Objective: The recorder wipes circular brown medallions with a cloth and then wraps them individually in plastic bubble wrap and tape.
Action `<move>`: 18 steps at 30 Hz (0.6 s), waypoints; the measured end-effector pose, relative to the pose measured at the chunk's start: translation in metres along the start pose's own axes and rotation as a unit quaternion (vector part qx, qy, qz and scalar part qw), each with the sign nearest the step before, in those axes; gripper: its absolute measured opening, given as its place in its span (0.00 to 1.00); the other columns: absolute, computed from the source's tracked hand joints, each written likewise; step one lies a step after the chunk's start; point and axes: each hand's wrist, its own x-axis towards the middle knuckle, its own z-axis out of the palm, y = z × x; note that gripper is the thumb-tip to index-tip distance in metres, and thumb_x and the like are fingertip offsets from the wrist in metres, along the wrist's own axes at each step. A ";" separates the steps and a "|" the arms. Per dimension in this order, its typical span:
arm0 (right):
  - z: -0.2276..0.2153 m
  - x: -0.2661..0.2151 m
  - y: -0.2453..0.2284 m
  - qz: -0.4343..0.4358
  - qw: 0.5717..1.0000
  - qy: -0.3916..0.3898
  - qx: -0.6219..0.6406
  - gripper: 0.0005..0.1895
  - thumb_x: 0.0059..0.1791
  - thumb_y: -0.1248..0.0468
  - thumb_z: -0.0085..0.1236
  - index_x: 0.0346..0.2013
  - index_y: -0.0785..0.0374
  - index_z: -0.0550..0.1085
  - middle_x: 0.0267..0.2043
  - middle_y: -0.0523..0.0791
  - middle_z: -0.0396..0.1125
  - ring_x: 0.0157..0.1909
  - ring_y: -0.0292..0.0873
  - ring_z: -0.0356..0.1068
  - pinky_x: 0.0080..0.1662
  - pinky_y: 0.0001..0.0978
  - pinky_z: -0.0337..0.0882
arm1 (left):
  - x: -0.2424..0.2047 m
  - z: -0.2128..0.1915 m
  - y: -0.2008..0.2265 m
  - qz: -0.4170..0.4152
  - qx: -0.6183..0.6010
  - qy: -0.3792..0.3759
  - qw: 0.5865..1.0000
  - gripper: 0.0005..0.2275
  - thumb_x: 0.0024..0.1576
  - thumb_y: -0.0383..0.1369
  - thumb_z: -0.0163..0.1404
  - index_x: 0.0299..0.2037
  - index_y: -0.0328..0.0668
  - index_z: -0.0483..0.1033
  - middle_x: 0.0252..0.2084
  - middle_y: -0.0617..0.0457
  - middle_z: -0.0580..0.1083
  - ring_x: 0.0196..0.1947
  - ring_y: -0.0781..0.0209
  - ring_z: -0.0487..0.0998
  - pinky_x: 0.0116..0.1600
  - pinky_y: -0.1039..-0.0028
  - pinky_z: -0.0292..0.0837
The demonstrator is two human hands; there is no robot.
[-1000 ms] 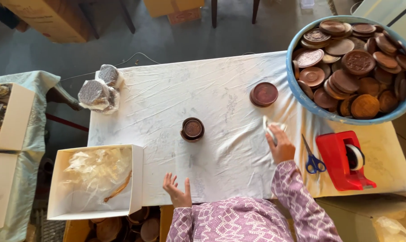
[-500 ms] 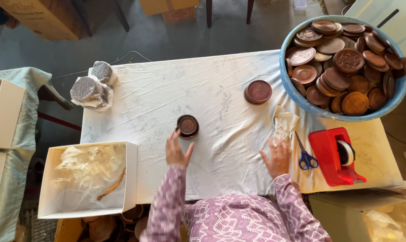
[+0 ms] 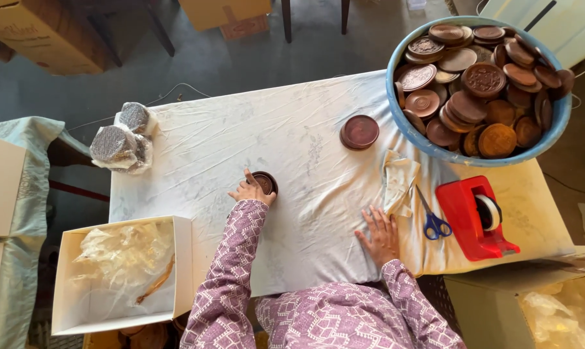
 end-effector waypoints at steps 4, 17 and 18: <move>-0.001 0.001 0.000 0.004 1.000 0.011 0.007 0.35 0.52 0.38 0.45 0.70 0.49 0.61 0.74 0.43 0.53 0.76 0.46 0.47 0.74 0.51 0.45 | 0.008 0.017 -0.005 0.025 -0.003 0.048 0.999 0.57 0.46 0.62 0.59 0.73 0.39 0.30 0.64 0.34 0.64 0.65 0.38 0.66 0.71 0.31 0.41; -0.002 0.002 0.001 0.019 1.000 -0.006 -0.002 0.35 0.50 0.38 0.47 0.68 0.46 0.63 0.73 0.41 0.55 0.75 0.44 0.49 0.72 0.48 0.48 | 0.005 0.028 0.003 0.008 0.009 0.047 0.999 0.51 0.50 0.60 0.58 0.67 0.42 0.31 0.64 0.33 0.63 0.67 0.36 0.62 0.72 0.28 0.33; -0.003 0.002 0.001 0.019 1.000 -0.007 -0.002 0.35 0.50 0.38 0.47 0.68 0.46 0.63 0.73 0.41 0.55 0.75 0.44 0.49 0.72 0.48 0.48 | 0.005 0.030 0.005 0.007 0.009 0.046 0.999 0.51 0.50 0.60 0.58 0.67 0.42 0.31 0.64 0.33 0.63 0.67 0.36 0.62 0.72 0.28 0.33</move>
